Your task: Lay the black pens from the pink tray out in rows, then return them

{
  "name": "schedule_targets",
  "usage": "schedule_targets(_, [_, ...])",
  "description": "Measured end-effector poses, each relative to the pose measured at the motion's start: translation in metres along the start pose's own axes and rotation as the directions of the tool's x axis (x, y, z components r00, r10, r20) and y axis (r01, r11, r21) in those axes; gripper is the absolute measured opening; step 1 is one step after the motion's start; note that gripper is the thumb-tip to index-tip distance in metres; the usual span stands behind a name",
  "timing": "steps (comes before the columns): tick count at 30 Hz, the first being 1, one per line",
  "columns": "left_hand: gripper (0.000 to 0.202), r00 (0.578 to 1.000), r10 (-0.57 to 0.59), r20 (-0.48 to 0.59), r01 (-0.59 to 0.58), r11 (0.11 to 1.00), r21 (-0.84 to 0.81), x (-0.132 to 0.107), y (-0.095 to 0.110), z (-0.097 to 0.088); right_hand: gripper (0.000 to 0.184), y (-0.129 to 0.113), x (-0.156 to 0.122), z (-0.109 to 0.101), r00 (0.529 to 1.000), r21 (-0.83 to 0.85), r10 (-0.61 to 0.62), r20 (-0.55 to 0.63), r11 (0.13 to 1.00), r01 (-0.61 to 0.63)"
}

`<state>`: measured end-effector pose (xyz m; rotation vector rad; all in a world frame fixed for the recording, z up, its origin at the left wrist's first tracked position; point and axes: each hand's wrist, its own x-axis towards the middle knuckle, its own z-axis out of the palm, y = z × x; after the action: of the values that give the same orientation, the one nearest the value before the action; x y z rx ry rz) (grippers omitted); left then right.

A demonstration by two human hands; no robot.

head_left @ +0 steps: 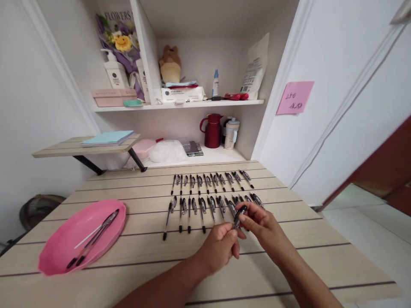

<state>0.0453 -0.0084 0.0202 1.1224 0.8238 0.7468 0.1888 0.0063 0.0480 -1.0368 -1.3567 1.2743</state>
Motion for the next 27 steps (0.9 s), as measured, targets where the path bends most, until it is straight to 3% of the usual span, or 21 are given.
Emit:
schedule_targets(5, [0.024,1.000,0.005,-0.009,-0.004,0.997,0.076,0.000,-0.001,0.000,0.032,0.002,-0.004,0.002,1.000,0.029,0.014,0.003,0.999,-0.014])
schedule_targets(9, [0.029,0.998,0.061,-0.024,-0.055,0.982,0.179,0.002,0.004,0.000,0.046,0.007,-0.006,-0.008,0.999,0.025,0.006,-0.054,1.000,-0.005])
schedule_targets(13, [0.036,0.979,0.174,-0.104,-0.136,0.944,0.301,-0.005,0.026,-0.008,0.041,0.017,-0.010,-0.030,0.982,-0.088,0.009,-0.187,0.996,-0.026])
schedule_targets(17, [0.041,0.922,0.280,-0.269,-0.130,0.875,0.467,-0.032,0.060,-0.037,0.032,0.039,-0.021,-0.055,0.960,-0.285,0.028,-0.280,0.952,-0.111])
schedule_targets(19, [0.042,0.867,0.347,-0.359,-0.065,0.792,0.607,-0.054,0.077,-0.063,0.031,0.052,-0.028,-0.063,0.955,-0.386,0.024,-0.295,0.911,-0.143])
schedule_targets(20, [0.041,0.819,0.411,-0.399,-0.017,0.714,0.700,-0.067,0.085,-0.079,0.031,0.057,-0.031,-0.066,0.955,-0.437,0.016,-0.297,0.887,-0.150])
schedule_targets(22, [0.036,0.647,0.591,-0.481,0.155,0.516,0.843,-0.094,0.098,-0.112,0.031,0.066,-0.038,-0.070,0.957,-0.522,-0.011,-0.291,0.840,-0.150])
schedule_targets(23, [0.036,0.595,0.631,-0.498,0.279,0.419,0.864,-0.108,0.103,-0.129,0.031,0.069,-0.040,-0.071,0.957,-0.554,-0.022,-0.288,0.819,-0.148])
schedule_targets(25, [0.037,0.489,0.641,-0.591,0.587,0.259,0.767,-0.135,0.109,-0.159,0.032,0.074,-0.043,-0.072,0.958,-0.598,-0.034,-0.285,0.788,-0.150])
schedule_targets(27, [0.041,0.422,0.594,-0.686,0.773,0.160,0.614,-0.158,0.109,-0.183,0.032,0.076,-0.043,-0.073,0.958,-0.627,-0.040,-0.285,0.764,-0.155])
